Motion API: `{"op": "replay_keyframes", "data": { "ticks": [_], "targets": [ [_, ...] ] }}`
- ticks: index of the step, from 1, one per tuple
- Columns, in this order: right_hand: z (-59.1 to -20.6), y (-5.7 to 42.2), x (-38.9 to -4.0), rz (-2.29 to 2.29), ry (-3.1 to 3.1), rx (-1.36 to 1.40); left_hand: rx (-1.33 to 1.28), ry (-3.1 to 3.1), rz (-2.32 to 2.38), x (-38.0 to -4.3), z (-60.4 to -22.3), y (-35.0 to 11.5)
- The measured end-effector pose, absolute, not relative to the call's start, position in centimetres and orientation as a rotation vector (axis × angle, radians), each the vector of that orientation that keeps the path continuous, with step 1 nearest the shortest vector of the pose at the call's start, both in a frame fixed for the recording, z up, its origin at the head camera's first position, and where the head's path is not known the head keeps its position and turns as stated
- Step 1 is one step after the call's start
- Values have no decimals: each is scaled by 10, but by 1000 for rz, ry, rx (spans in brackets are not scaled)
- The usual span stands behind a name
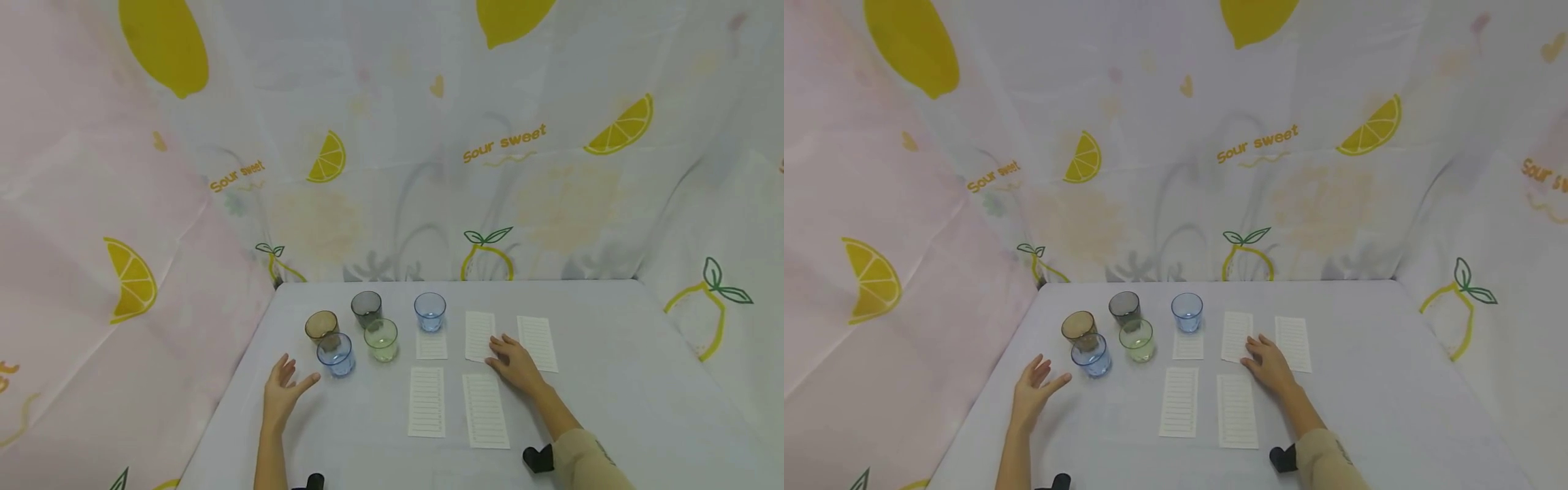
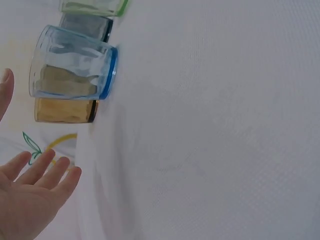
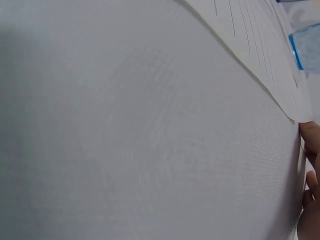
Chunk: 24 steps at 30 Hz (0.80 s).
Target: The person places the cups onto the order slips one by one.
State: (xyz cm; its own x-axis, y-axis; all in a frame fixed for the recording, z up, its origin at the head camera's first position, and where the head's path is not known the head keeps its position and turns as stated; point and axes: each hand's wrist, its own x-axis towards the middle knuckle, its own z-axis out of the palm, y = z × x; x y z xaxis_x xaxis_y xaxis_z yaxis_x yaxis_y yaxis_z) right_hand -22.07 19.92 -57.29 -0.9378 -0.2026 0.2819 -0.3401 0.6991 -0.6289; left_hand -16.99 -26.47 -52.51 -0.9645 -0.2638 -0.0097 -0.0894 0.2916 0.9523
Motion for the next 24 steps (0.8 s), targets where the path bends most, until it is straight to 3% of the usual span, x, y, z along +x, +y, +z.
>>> {"op": "replay_keyframes", "data": {
  "ticks": [24],
  "targets": [
    [-569,203,-218,1205,-2765,373,200,-2337,-1863,-181,-542,-241]
  ]
}}
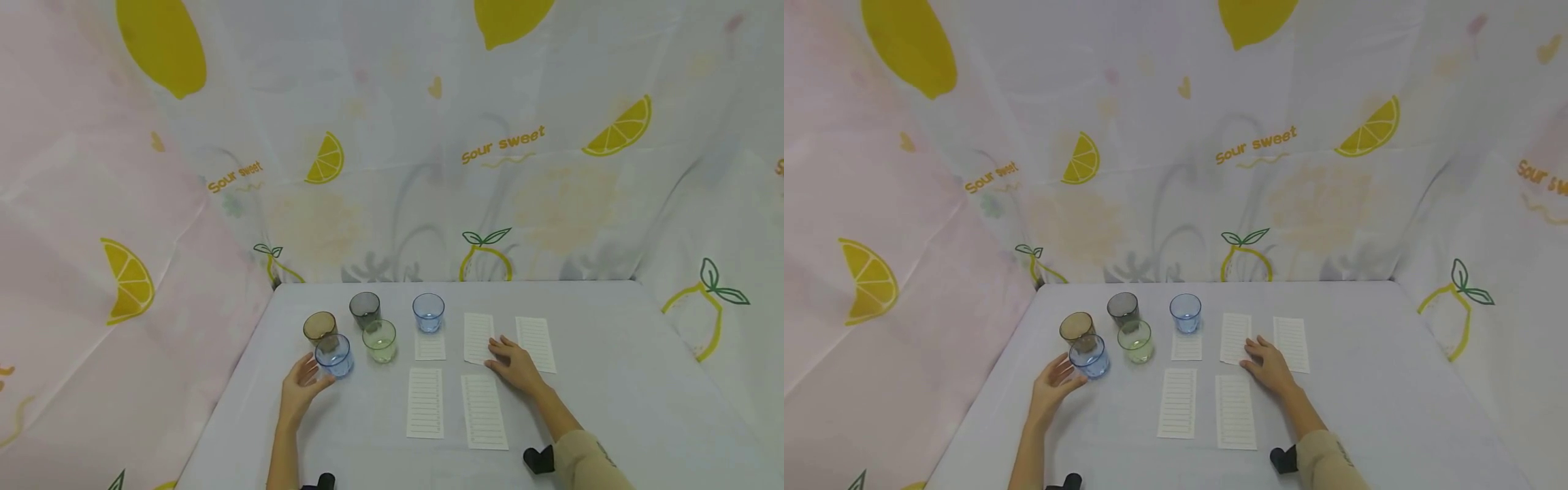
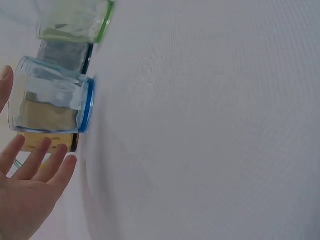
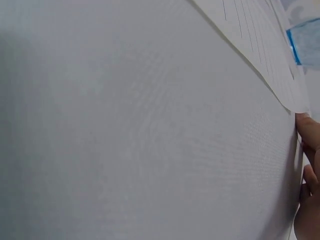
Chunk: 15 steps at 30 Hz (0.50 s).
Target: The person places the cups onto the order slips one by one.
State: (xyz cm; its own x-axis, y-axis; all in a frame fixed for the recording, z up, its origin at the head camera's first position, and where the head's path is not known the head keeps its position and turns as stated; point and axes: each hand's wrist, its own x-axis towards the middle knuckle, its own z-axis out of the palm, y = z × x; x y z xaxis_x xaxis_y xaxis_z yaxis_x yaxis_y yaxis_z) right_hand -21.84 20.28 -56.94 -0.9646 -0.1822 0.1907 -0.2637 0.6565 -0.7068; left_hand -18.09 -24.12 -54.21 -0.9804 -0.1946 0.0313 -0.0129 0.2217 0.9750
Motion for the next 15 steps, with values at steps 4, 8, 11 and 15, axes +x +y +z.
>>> {"op": "replay_keyframes", "data": {
  "ticks": [4,8,11,15],
  "targets": [
    [-569,203,-218,1190,-2763,382,181,-2314,-1881,-181,-542,-236],
    [-568,203,-218,1174,-2754,396,170,-2291,-1897,-179,-531,-229],
    [-568,203,-218,1172,-2754,402,180,-2295,-1886,-177,-519,-224],
    [-568,204,-218,1186,-2761,396,189,-2293,-1884,-180,-516,-220]
  ]
}}
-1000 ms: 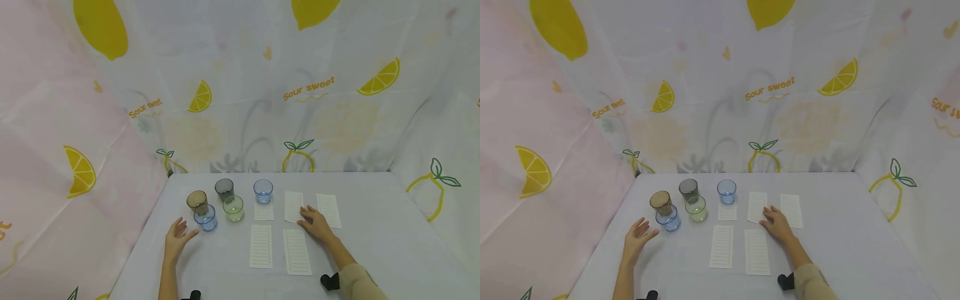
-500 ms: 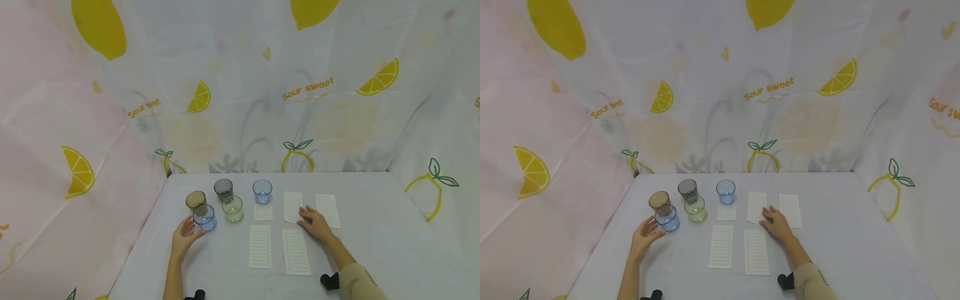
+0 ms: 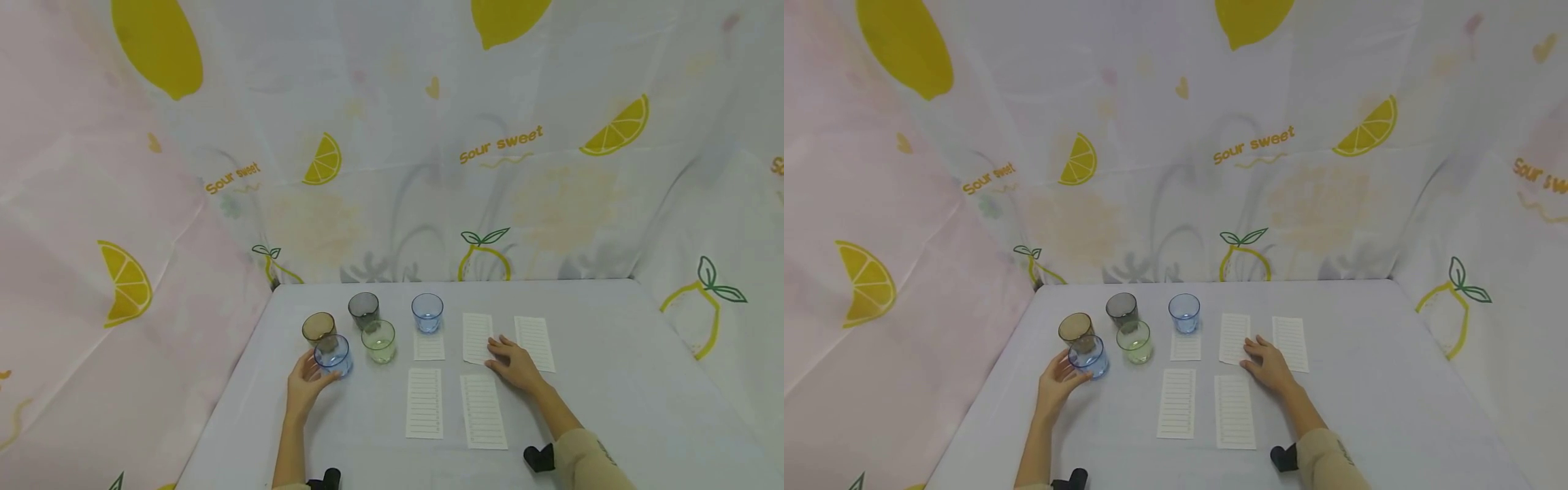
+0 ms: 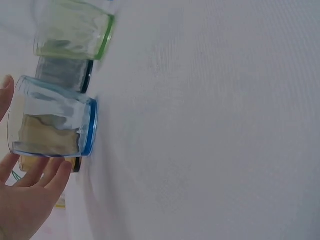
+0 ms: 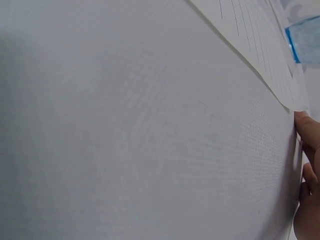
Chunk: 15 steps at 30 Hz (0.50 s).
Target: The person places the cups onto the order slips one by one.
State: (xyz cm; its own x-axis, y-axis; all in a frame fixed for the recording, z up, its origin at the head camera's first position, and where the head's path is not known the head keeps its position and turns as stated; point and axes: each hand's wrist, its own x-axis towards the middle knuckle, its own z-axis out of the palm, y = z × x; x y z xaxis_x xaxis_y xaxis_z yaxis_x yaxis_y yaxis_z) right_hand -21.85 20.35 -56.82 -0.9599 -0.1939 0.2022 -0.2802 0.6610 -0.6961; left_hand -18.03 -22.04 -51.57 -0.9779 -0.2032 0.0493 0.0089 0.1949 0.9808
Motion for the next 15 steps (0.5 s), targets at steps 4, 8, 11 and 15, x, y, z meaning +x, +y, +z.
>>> {"op": "replay_keyframes", "data": {
  "ticks": [4,8,11,15],
  "targets": [
    [-569,204,-219,1185,-2762,399,184,-2272,-1873,-191,-530,-222],
    [-569,203,-219,1179,-2757,406,200,-2238,-1858,-198,-540,-220],
    [-568,203,-219,1175,-2759,413,213,-2230,-1858,-200,-543,-219],
    [-568,205,-220,1160,-2777,416,222,-2228,-1858,-200,-543,-218]
  ]
}}
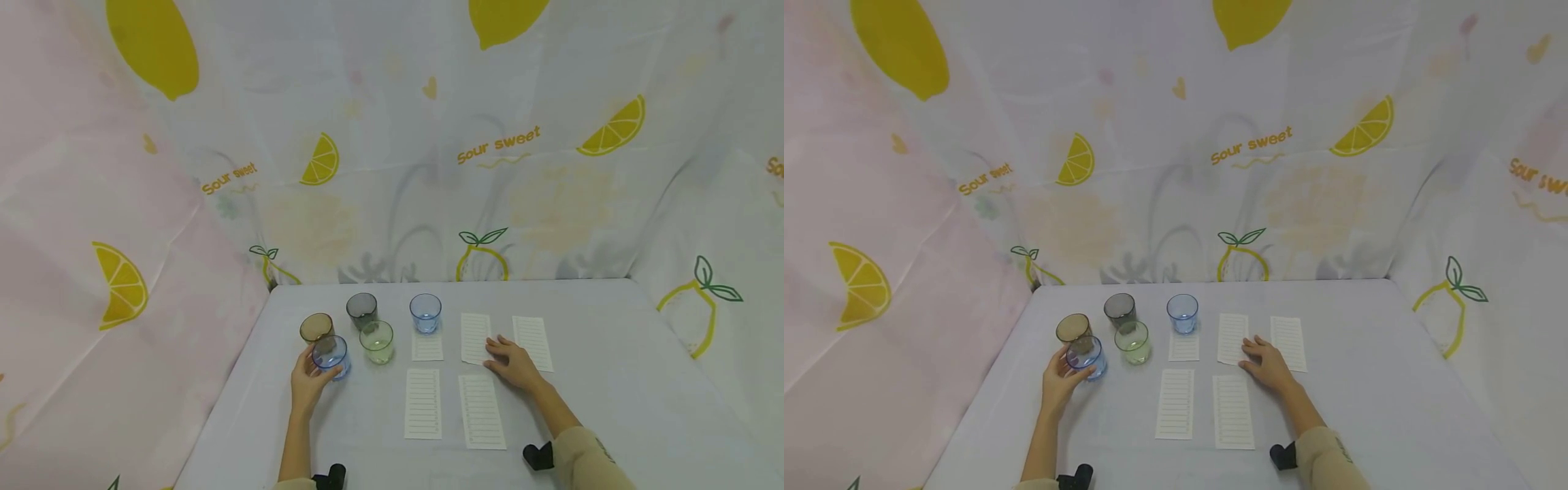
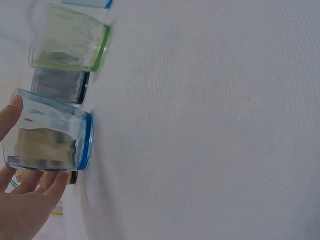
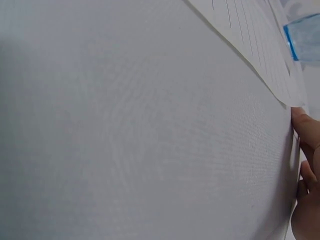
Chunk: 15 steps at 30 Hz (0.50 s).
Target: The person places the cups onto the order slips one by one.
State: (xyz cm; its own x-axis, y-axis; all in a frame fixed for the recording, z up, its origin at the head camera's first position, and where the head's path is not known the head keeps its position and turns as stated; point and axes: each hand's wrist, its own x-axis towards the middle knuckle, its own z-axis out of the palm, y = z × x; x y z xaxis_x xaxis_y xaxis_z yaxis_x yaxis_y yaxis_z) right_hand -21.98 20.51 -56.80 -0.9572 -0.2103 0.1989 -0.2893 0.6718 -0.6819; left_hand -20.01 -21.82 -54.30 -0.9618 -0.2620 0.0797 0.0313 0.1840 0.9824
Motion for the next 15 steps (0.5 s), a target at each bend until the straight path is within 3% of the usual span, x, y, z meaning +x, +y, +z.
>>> {"op": "replay_keyframes", "data": {
  "ticks": [15],
  "targets": [
    [-570,206,-222,1175,-2778,427,188,-2173,-1850,-194,-524,-216]
  ]
}}
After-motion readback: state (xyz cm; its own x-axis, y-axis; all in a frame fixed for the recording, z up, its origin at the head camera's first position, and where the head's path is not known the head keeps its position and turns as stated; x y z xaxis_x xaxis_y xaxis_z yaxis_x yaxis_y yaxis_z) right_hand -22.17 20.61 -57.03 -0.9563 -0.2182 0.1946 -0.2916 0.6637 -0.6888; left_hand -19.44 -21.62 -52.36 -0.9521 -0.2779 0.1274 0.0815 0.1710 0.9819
